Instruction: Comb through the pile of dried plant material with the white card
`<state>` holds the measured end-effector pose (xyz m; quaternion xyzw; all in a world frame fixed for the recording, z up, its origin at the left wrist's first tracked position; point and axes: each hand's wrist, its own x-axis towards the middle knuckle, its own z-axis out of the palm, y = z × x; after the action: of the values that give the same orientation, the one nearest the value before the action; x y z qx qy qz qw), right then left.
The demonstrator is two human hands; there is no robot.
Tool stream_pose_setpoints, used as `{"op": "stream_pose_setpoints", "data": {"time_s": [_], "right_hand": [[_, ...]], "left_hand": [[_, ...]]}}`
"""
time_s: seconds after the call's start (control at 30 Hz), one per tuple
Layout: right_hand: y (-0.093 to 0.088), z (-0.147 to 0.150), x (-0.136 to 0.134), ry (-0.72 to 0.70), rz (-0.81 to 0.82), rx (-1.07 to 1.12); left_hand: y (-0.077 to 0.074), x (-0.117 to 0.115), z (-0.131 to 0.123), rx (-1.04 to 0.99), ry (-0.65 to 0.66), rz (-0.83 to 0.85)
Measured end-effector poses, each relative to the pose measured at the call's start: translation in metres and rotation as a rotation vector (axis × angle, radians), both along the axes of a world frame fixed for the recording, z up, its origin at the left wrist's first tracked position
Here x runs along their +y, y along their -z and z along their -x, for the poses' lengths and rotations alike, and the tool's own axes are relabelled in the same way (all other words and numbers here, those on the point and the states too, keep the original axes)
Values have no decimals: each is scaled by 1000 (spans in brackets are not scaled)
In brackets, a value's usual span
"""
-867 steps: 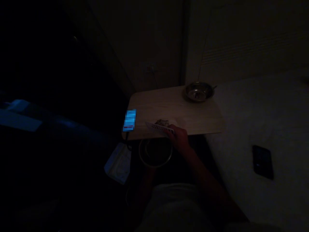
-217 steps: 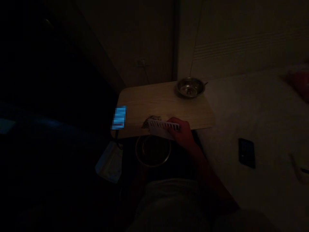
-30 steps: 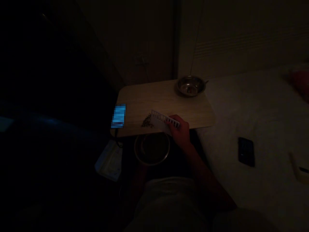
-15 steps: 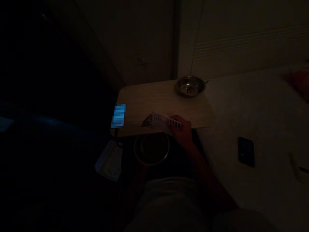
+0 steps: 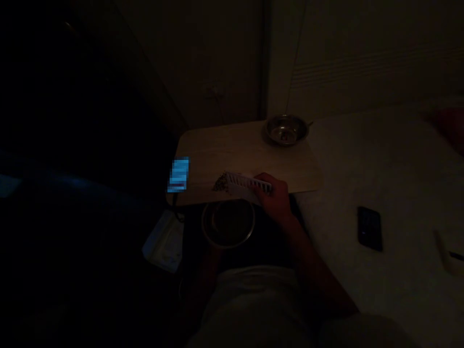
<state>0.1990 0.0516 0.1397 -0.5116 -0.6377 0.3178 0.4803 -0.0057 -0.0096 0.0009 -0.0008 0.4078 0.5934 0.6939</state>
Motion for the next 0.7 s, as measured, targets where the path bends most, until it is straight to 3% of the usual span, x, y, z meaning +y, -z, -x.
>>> {"op": "stream_pose_setpoints", "data": {"time_s": [0.7], "right_hand": [[-4, 2, -1, -60, 50, 20]], "left_hand": [[5, 0, 2, 11, 26, 44]]}}
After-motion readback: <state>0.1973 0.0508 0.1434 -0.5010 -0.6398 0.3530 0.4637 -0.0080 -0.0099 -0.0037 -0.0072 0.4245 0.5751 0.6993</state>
